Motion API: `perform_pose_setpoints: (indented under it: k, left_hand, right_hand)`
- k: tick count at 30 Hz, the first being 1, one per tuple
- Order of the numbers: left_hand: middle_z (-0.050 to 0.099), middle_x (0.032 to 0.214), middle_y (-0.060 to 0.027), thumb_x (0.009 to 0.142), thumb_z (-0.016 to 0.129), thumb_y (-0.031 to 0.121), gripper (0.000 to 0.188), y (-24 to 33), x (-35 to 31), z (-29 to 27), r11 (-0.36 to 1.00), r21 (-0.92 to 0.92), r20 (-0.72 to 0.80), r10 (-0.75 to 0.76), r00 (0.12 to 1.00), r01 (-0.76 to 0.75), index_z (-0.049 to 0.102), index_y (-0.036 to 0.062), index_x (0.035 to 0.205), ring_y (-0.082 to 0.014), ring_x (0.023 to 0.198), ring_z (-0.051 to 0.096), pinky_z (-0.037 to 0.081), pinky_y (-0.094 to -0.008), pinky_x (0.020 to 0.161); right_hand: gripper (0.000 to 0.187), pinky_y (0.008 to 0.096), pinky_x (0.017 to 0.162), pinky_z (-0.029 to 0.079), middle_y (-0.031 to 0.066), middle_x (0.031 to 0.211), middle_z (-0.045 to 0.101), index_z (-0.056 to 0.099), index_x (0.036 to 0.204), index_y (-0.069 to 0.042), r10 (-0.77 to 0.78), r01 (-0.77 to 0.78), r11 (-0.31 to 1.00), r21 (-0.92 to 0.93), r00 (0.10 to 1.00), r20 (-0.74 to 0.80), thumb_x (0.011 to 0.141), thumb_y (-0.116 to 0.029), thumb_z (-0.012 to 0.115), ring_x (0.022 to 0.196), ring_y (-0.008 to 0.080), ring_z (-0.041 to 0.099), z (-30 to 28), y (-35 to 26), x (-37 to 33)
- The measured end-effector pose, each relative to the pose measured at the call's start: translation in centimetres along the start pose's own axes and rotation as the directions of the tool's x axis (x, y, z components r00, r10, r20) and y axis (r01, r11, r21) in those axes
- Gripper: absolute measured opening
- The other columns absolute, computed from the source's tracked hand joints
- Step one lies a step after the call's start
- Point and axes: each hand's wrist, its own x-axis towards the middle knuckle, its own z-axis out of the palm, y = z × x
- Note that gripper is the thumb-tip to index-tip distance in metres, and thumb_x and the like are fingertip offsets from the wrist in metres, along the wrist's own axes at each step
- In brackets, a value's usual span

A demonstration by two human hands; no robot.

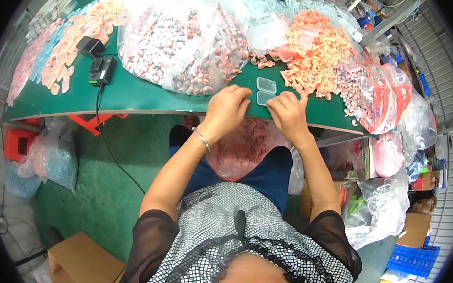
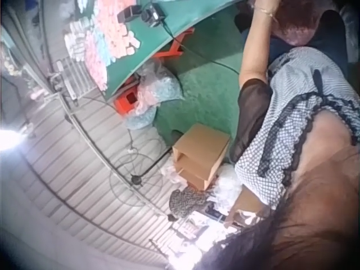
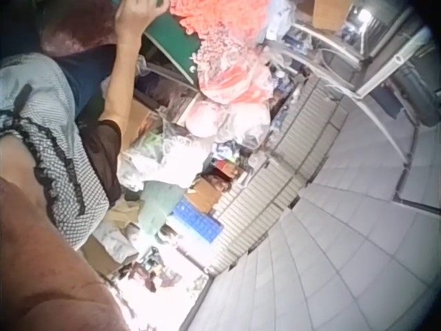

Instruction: The person is sorting small pink and white plastic components and placing them into small clear plastic boxes.

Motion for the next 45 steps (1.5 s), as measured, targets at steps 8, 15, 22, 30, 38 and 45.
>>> perform_pose_setpoints:
  k: [8,15,22,30,38,45]
  left_hand:
    - [0.063,0.092,-0.0109,0.082,0.066,0.008,0.019,0.4,1.0,1.8,0.993,0.108,-0.003,0.055,0.998,-0.054,0.067,0.0066,0.101,-0.0317,0.09,0.063,0.051,-0.042,0.078]
    - [0.063,0.095,-0.0112,0.082,0.063,0.005,0.019,0.3,1.7,1.3,0.965,0.242,-0.075,0.127,0.989,-0.105,0.066,0.0057,0.101,-0.0327,0.091,0.062,0.052,-0.0424,0.078]
    - [0.063,0.09,-0.0123,0.073,0.064,0.004,0.017,0.3,7.2,4.1,0.863,0.501,-0.08,0.128,0.989,-0.071,0.064,0.0051,0.09,-0.0292,0.083,0.067,0.056,-0.0393,0.066]
    - [0.065,0.1,-0.0134,0.076,0.068,0.009,0.022,-0.6,9.8,5.6,0.726,0.687,0.034,-0.068,0.997,0.027,0.067,0.0049,0.098,-0.0273,0.087,0.07,0.058,-0.039,0.067]
    - [0.064,0.094,-0.0115,0.08,0.061,0.008,0.013,-1.5,8.7,5.1,0.714,0.699,0.011,0.043,0.999,-0.038,0.065,0.0076,0.092,-0.0268,0.086,0.068,0.056,-0.0392,0.068]
    - [0.061,0.088,-0.0135,0.086,0.057,0.008,0.006,-1.7,6.9,4.9,0.82,0.565,0.028,0.09,0.996,-0.09,0.061,0.0062,0.09,-0.0334,0.079,0.066,0.055,-0.0437,0.066]
  right_hand:
    - [0.03,0.0446,0.101,0.036,0.0058,0.114,0.063,0.064,0.106,-0.01,0.043,-0.047,0.998,0.036,0.995,0.089,0.078,-0.001,0.06,0.115,0.0286,0.054,-0.1,3.4,0.6]
    - [0.013,0.0478,0.103,0.034,0.0056,0.122,0.062,0.063,0.084,-0.009,-0.025,0.017,0.998,0.053,0.989,0.148,0.077,-0.015,0.072,0.124,0.0306,0.051,-0.5,3.3,0.1]
    - [0.028,0.0402,0.071,0.045,0.0072,0.087,0.059,0.063,0.08,-0.007,0.182,-0.181,0.982,-0.05,0.983,0.004,0.071,-0.028,0.079,0.087,0.0274,0.057,0.7,0.3,0.0]
    - [0.037,0.0406,0.062,0.044,0.0075,0.078,0.056,0.061,0.076,-0.007,0.3,-0.3,0.944,-0.141,0.954,-0.016,0.072,-0.04,0.078,0.076,0.0271,0.057,1.3,-0.9,0.6]
    - [0.029,0.0409,0.062,0.05,0.012,0.081,0.059,0.063,0.083,-0.004,0.427,-0.425,0.895,0.137,0.904,0.02,0.079,-0.031,0.075,0.07,0.0304,0.061,1.0,-1.2,0.6]
    - [0.009,0.0394,0.069,0.052,0.0118,0.088,0.066,0.067,0.088,-0.008,0.62,-0.613,0.781,0.122,0.736,-0.273,0.085,-0.016,0.065,0.077,0.032,0.065,-2.1,8.8,-3.8]
